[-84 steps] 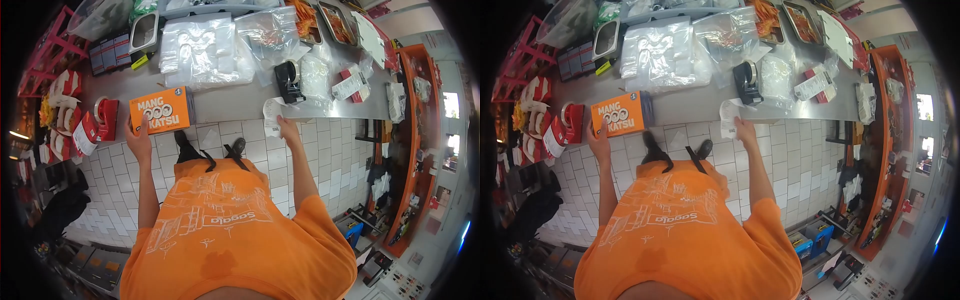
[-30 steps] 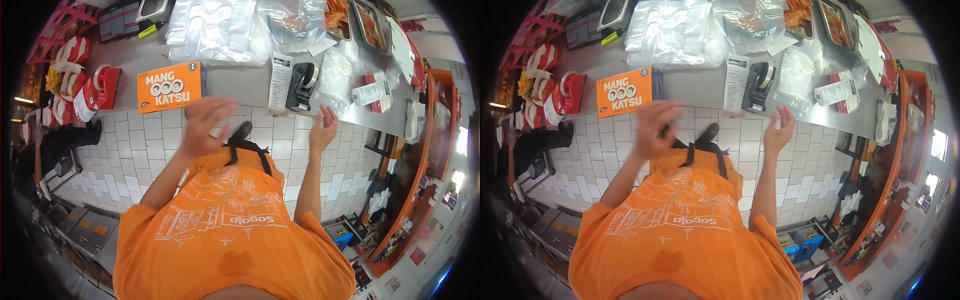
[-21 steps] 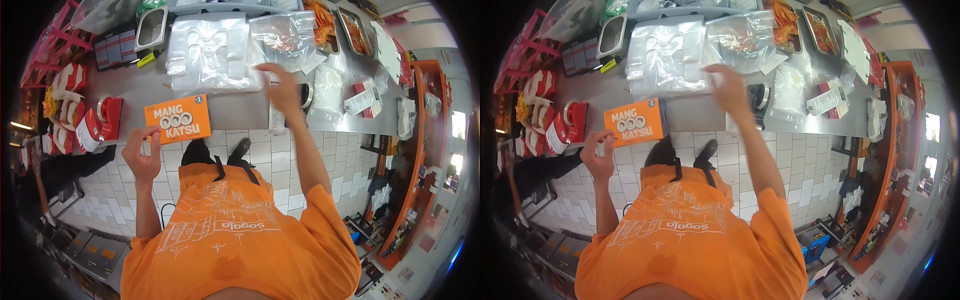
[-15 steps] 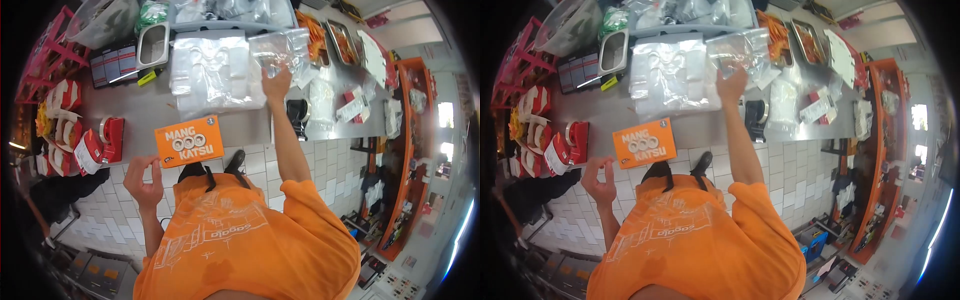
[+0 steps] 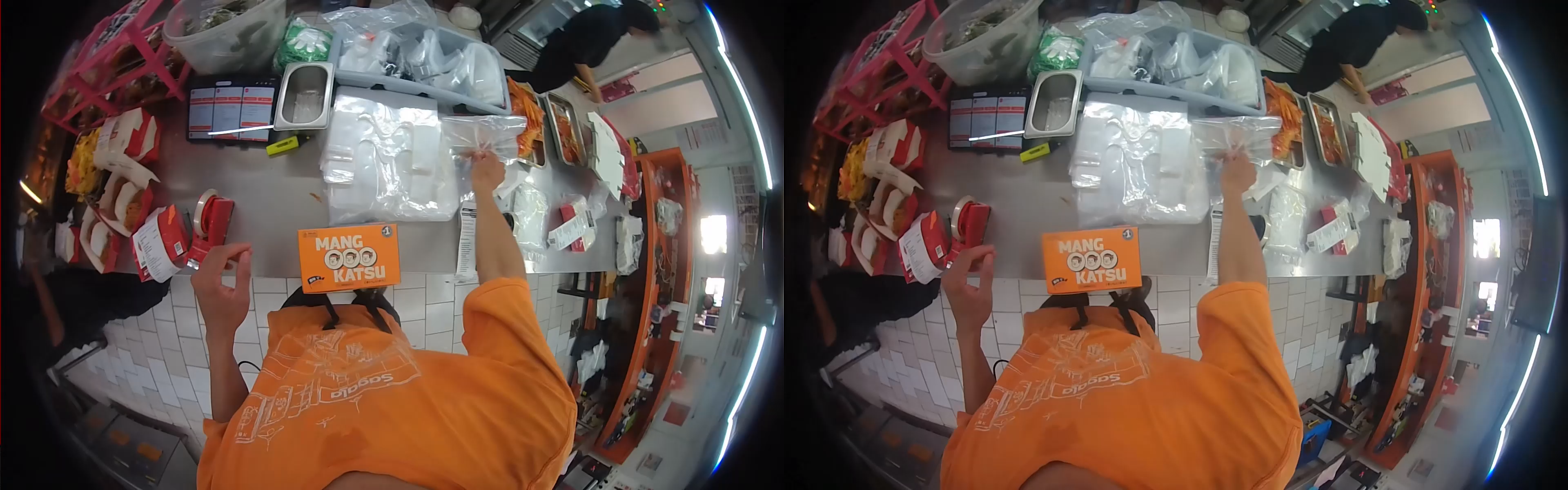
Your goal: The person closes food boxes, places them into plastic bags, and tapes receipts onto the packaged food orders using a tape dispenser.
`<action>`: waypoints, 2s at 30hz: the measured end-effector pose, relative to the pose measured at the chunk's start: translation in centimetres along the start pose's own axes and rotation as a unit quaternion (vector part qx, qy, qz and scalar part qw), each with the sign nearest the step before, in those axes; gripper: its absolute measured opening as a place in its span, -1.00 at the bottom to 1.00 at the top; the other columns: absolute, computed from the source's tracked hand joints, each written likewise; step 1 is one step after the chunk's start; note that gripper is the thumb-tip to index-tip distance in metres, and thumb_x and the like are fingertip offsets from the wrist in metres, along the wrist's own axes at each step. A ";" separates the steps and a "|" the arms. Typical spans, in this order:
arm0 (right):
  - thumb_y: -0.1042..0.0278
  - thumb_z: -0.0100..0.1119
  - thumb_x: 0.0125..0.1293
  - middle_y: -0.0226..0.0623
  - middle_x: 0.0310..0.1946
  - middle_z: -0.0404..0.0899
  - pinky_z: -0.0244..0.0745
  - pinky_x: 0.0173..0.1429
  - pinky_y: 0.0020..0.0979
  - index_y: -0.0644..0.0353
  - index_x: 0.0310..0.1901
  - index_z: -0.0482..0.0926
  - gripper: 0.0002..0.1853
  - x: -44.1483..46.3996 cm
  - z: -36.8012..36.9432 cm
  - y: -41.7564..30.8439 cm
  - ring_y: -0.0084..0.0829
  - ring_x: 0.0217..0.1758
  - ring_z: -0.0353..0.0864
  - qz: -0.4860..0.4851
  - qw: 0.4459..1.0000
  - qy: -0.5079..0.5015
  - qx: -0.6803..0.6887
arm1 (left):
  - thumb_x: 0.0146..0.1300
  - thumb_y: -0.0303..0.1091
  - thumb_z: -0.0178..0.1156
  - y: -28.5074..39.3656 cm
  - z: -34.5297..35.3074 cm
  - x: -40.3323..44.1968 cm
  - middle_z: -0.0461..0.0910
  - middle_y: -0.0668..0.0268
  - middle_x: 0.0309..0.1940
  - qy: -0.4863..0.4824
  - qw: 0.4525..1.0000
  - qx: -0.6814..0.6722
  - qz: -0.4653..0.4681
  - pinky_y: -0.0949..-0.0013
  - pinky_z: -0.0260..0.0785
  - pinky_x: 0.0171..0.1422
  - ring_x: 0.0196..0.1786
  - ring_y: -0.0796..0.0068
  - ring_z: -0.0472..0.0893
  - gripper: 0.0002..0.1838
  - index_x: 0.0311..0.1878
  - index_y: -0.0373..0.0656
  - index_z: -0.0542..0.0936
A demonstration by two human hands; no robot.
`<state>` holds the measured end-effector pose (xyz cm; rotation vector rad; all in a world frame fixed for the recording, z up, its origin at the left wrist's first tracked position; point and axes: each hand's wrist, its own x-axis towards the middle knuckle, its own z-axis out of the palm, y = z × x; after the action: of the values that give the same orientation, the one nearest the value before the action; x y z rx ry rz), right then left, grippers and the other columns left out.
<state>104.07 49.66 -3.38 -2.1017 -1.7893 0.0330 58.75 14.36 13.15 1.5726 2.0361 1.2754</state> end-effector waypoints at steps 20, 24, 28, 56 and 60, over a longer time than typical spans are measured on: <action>0.06 -0.04 0.61 -0.37 -0.81 0.48 0.32 -0.59 -0.42 0.26 -0.62 0.55 -0.39 -18.3 -23.0 -15.2 -0.53 -0.77 0.51 -0.056 0.942 -0.011 0.331 | 0.40 -0.10 0.23 11.6 12.5 4.2 0.65 -0.12 -0.01 -0.123 0.991 -0.044 0.019 0.17 0.43 0.14 0.07 0.10 0.65 -0.49 0.18 -0.37 0.59; 0.09 -0.01 0.60 -0.36 -0.84 0.46 0.32 -0.58 -0.37 0.19 -0.70 0.48 -0.38 -18.8 -22.9 -14.2 -0.47 -0.81 0.48 -0.080 0.956 0.034 0.281 | 0.48 -0.23 0.13 12.1 11.3 4.3 0.74 0.04 -0.17 -0.203 0.915 -0.339 -0.084 0.31 0.50 0.07 -0.09 0.33 0.71 -0.64 0.01 -0.40 0.68; 0.12 0.02 0.59 -0.36 -0.86 0.43 0.31 -0.57 -0.36 0.17 -0.70 0.49 -0.40 -19.3 -23.0 -14.6 -0.46 -0.80 0.45 -0.118 0.919 -0.005 0.377 | 0.48 -0.37 0.14 12.9 11.7 4.0 0.76 0.21 -0.18 -0.272 0.854 -0.421 -0.137 0.40 0.57 0.01 -0.22 0.46 0.73 -0.73 0.03 -0.38 0.69; 0.21 0.46 0.24 -0.20 -0.18 0.73 0.59 -0.04 -0.31 0.26 -0.01 0.66 -0.62 -24.2 -25.5 -22.0 -0.29 -0.14 0.73 -0.283 0.849 -0.180 0.408 | 0.14 -0.29 0.56 10.1 6.2 1.6 0.64 0.31 -0.29 -0.077 0.899 -0.365 -0.230 0.49 0.52 -0.19 -0.23 0.63 0.63 -0.66 -0.20 -0.25 0.60; 0.45 0.37 0.26 -0.22 -0.30 0.75 0.57 -0.14 -0.36 0.27 -0.16 0.73 -0.85 -23.2 -22.6 -20.9 -0.32 -0.31 0.71 -0.285 0.829 -0.216 0.430 | 0.17 -0.43 0.47 7.2 8.5 0.9 0.60 0.29 -0.25 -0.046 0.845 -0.469 -0.251 0.46 0.51 -0.11 -0.20 0.58 0.59 -0.79 -0.25 -0.22 0.60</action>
<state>85.70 23.90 18.66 -0.9204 -2.0162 1.0146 68.68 19.32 14.02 0.5764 1.2455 1.5483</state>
